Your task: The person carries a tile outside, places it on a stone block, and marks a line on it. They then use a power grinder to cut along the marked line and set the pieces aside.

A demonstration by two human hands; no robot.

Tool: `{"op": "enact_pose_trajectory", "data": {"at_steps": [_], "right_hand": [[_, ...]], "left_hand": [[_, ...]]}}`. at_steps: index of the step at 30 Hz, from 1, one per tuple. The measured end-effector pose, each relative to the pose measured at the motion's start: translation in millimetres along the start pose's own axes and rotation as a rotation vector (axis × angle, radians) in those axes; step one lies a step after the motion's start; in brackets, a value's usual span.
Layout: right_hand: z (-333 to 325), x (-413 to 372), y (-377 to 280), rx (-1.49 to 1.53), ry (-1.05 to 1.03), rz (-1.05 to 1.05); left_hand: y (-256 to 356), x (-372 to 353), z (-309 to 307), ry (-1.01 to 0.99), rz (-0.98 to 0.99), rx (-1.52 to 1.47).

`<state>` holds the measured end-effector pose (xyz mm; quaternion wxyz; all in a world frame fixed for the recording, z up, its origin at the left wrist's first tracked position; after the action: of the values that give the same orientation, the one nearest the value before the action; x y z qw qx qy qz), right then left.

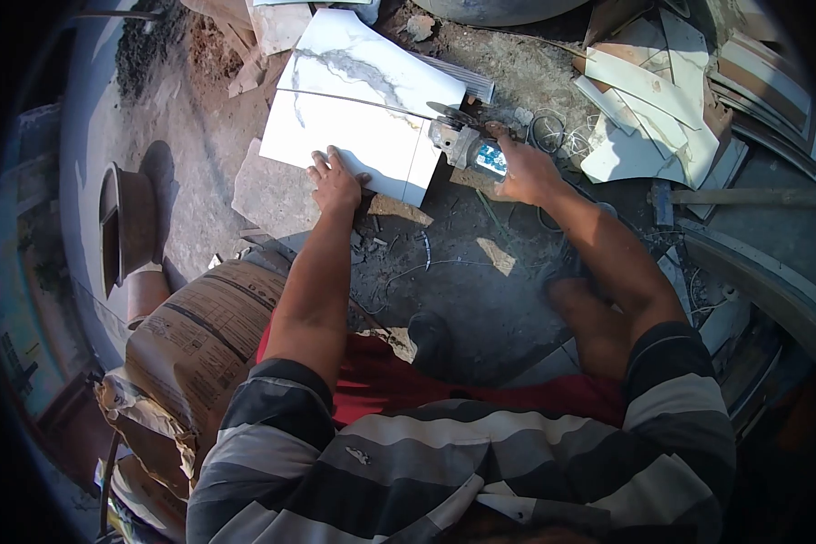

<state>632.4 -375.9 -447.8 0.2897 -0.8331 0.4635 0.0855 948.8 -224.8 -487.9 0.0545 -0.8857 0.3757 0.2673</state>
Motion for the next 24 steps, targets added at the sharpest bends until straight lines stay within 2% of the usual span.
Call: {"op": "enact_pose_trajectory", "data": {"at_steps": [6, 10, 13, 16, 20, 22, 24], "right_hand": [[-61, 5, 5, -0.143, -0.029, 0.025], [-92, 12, 26, -0.192, 0.044, 0.036], [-126, 9, 22, -0.254, -0.015, 0.134], [-147, 8, 30, -0.326, -0.045, 0.132], [-160, -7, 47, -0.283, -0.070, 0.002], [-161, -13, 43, -0.288, -0.194, 0.161], [-152, -23, 58, -0.231, -0.106, 0.040]], "left_hand": [[-1, -2, -1, 0.016, -0.007, -0.040], [2, -3, -6, 0.015, 0.000, -0.055], [0, -3, -4, 0.015, -0.012, -0.077], [-2, -4, -3, 0.021, -0.013, -0.081], [-2, -4, -2, 0.024, 0.000, -0.067], [-2, -6, -3, 0.028, -0.010, -0.085], [-3, -5, -3, 0.038, -0.020, -0.100]]}}
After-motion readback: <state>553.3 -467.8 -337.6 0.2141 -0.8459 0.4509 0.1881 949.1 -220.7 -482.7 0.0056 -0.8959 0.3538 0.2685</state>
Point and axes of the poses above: each hand's wrist, its own x-axis towards the middle knuckle, its own z-axis out of the palm, y = z × x, the point moved 2 cm from there along x, towards the middle knuckle, and after that the axes turned 10 degrees about z, right-handed, at the moved point
